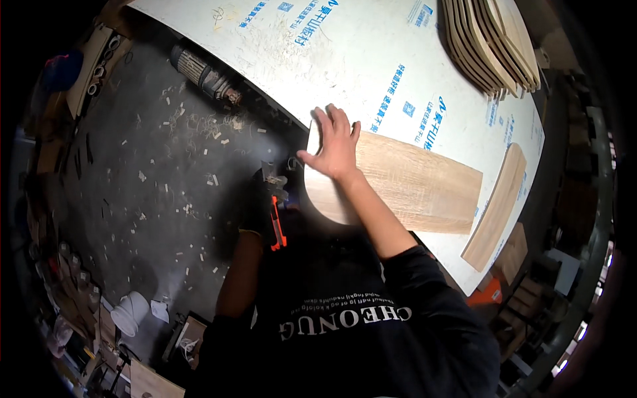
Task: The person trims the edges of wooden boards using a handheld blade, handling them one at a time. They repeatedly pick up a board, shave off excess material from its edges, and then place the finished board onto a stack.
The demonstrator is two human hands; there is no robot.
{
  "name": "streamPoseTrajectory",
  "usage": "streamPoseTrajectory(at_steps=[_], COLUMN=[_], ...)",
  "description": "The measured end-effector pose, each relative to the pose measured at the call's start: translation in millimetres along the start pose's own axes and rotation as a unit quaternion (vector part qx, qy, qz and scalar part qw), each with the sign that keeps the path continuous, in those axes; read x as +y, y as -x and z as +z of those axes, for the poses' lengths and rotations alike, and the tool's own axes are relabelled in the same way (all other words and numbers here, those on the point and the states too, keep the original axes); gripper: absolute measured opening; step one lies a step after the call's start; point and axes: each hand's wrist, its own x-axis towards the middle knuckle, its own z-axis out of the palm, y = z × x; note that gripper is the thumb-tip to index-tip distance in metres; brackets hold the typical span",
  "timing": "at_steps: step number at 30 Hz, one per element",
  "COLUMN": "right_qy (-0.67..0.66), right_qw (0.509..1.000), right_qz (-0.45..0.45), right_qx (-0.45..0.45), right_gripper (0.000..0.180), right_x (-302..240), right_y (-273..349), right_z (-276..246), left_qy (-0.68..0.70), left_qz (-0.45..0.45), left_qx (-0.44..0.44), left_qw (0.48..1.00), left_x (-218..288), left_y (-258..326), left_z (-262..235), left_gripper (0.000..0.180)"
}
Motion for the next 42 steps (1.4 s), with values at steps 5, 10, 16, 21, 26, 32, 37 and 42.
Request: streamPoseTrajectory(at_steps=[5,10,16,21,26,32,37,42], right_qy=[0.040,0.053,0.066,0.122,0.141,0.186,0.112,0.116], right_qw=[0.992,0.978,0.963,0.956,0.974,0.955,0.953,0.968], right_qz=[-0.023,-0.084,0.007,0.009,0.008,0.027,-0.109,-0.104], right_qx=[-0.117,-0.184,-0.260,-0.268,-0.176,-0.231,-0.258,-0.196], right_gripper=[0.112,0.134,0.131,0.096,0.093,0.091,0.093,0.088], right_x=[-13.3,-7.8,34.0,77.1,89.5,85.4,36.2,-16.2], right_y=[30.1,52.9,166.7,217.9,200.0,158.9,131.2,97.3], right_z=[-8.6,-21.6,-62.0,-67.6,-56.8,-69.0,-51.5,-19.4], left_qy=[-0.159,-0.374,-0.579,-0.588,-0.625,-0.667,-0.418,-0.087], left_qz=[0.108,0.312,0.271,0.324,0.238,0.360,0.043,-0.060], left_qx=[0.050,0.072,-0.080,-0.100,-0.253,-0.094,0.056,0.061], left_qw=[0.980,0.871,0.765,0.734,0.699,0.646,0.906,0.992], left_x=[1.9,14.3,37.7,35.1,6.2,-28.6,24.8,-25.4], left_y=[-2.9,-33.8,-70.5,-57.2,32.3,44.2,-19.2,13.0], left_z=[1.1,13.9,38.3,45.0,49.7,-16.8,-22.3,-51.4], left_gripper=[0.033,0.034,0.036,0.039,0.042,0.035,0.035,0.034])
